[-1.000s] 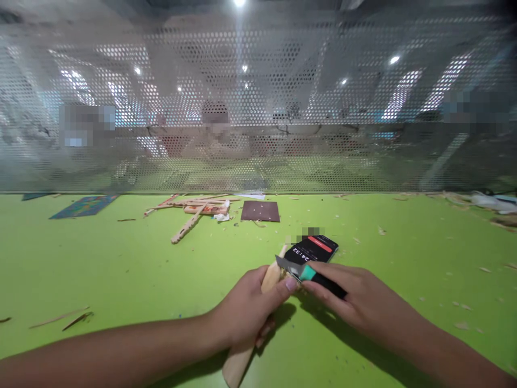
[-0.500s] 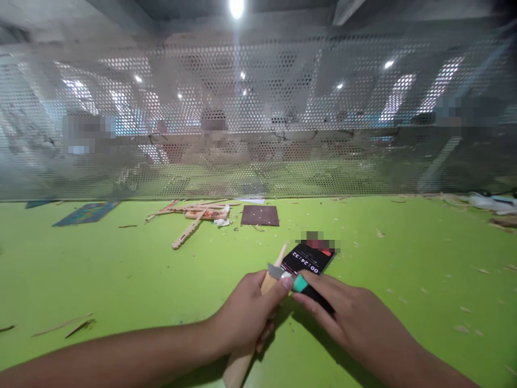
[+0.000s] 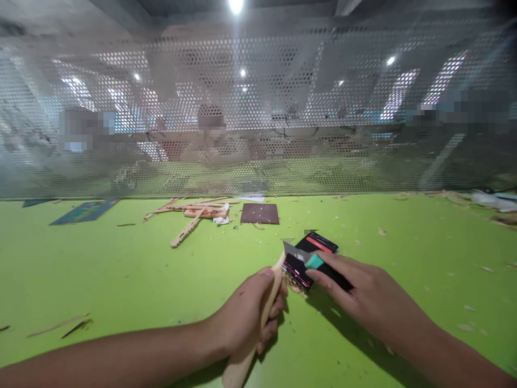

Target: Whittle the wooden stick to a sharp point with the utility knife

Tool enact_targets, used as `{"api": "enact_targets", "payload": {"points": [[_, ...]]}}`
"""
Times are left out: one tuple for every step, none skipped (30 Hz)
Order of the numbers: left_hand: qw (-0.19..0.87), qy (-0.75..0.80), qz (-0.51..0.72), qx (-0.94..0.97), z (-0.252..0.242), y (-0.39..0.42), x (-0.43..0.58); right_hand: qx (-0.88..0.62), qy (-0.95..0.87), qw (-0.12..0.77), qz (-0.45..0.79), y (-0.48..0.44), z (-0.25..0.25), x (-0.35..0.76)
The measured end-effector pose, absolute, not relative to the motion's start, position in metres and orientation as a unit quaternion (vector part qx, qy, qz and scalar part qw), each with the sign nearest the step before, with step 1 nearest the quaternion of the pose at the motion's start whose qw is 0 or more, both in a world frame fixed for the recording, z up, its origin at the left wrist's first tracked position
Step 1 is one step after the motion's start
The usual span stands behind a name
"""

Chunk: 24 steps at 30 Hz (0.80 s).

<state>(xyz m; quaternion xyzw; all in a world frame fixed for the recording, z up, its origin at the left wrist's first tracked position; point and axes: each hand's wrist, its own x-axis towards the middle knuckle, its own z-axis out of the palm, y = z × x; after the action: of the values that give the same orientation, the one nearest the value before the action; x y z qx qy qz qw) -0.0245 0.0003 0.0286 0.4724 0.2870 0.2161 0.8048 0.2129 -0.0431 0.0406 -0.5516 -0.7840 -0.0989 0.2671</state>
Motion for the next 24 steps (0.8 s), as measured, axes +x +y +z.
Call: {"api": "enact_targets", "payload": {"points": [[0.808, 0.286, 0.214, 0.469, 0.029, 0.001, -0.024, -0.548, -0.788, 0.266, -0.094, -0.043, 0.04, 0.212], [0.809, 0.286, 0.211, 0.469, 0.028, 0.001, -0.024, -0.545, -0.791, 0.265, -0.089, -0.044, 0.039, 0.211], [0.809, 0.284, 0.206, 0.472, 0.028, 0.002, -0.024, -0.543, -0.793, 0.263, -0.084, -0.044, 0.039, 0.211], [0.807, 0.28, 0.204, 0.479, 0.027, 0.002, -0.024, -0.541, -0.795, 0.262, -0.078, -0.044, 0.039, 0.211], [0.804, 0.275, 0.205, 0.486, 0.026, 0.003, -0.024, -0.54, -0.796, 0.263, -0.071, -0.043, 0.039, 0.21], [0.8, 0.271, 0.21, 0.492, 0.026, 0.003, -0.024, -0.54, -0.796, 0.265, -0.064, -0.043, 0.039, 0.21], [0.797, 0.268, 0.217, 0.497, 0.027, 0.004, -0.024, -0.54, -0.796, 0.267, -0.058, -0.043, 0.039, 0.21], [0.793, 0.267, 0.223, 0.499, 0.028, 0.004, -0.024, -0.54, -0.796, 0.27, -0.054, -0.043, 0.04, 0.21], [0.792, 0.266, 0.226, 0.501, 0.029, 0.004, -0.024, -0.539, -0.795, 0.272, -0.049, -0.043, 0.041, 0.21], [0.793, 0.266, 0.225, 0.5, 0.031, 0.004, -0.024, -0.538, -0.797, 0.274, -0.04, -0.044, 0.043, 0.209], [0.796, 0.266, 0.221, 0.498, 0.032, 0.004, -0.024, -0.534, -0.799, 0.273, -0.027, -0.045, 0.044, 0.208], [0.798, 0.265, 0.217, 0.495, 0.033, 0.004, -0.024, -0.53, -0.803, 0.273, -0.008, -0.046, 0.045, 0.206], [0.802, 0.263, 0.212, 0.494, 0.033, 0.004, -0.025, -0.523, -0.808, 0.272, 0.015, -0.047, 0.047, 0.205], [0.804, 0.259, 0.207, 0.493, 0.032, 0.004, -0.025, -0.515, -0.813, 0.269, 0.04, -0.049, 0.048, 0.203], [0.806, 0.255, 0.199, 0.495, 0.032, 0.005, -0.026, -0.506, -0.818, 0.266, 0.061, -0.05, 0.049, 0.201], [0.807, 0.253, 0.192, 0.498, 0.03, 0.005, -0.026, -0.498, -0.822, 0.265, 0.075, -0.051, 0.05, 0.199], [0.807, 0.25, 0.184, 0.503, 0.029, 0.006, -0.027, -0.493, -0.824, 0.266, 0.086, -0.052, 0.051, 0.198], [0.806, 0.248, 0.178, 0.507, 0.029, 0.007, -0.027, -0.488, -0.826, 0.267, 0.092, -0.052, 0.051, 0.197], [0.804, 0.248, 0.173, 0.512, 0.028, 0.007, -0.028, -0.486, -0.827, 0.267, 0.097, -0.052, 0.051, 0.197], [0.801, 0.247, 0.169, 0.518, 0.029, 0.008, -0.028, -0.485, -0.827, 0.267, 0.099, -0.052, 0.051, 0.197], [0.799, 0.246, 0.164, 0.524, 0.029, 0.008, -0.029, -0.485, -0.828, 0.264, 0.101, -0.052, 0.05, 0.198], [0.796, 0.245, 0.159, 0.53, 0.03, 0.008, -0.029, -0.485, -0.829, 0.26, 0.098, -0.052, 0.049, 0.198], [0.793, 0.243, 0.154, 0.537, 0.032, 0.009, -0.029, -0.486, -0.83, 0.258, 0.089, -0.053, 0.047, 0.199], [0.79, 0.243, 0.151, 0.543, 0.033, 0.009, -0.029, -0.488, -0.83, 0.257, 0.075, -0.053, 0.045, 0.199]]}}
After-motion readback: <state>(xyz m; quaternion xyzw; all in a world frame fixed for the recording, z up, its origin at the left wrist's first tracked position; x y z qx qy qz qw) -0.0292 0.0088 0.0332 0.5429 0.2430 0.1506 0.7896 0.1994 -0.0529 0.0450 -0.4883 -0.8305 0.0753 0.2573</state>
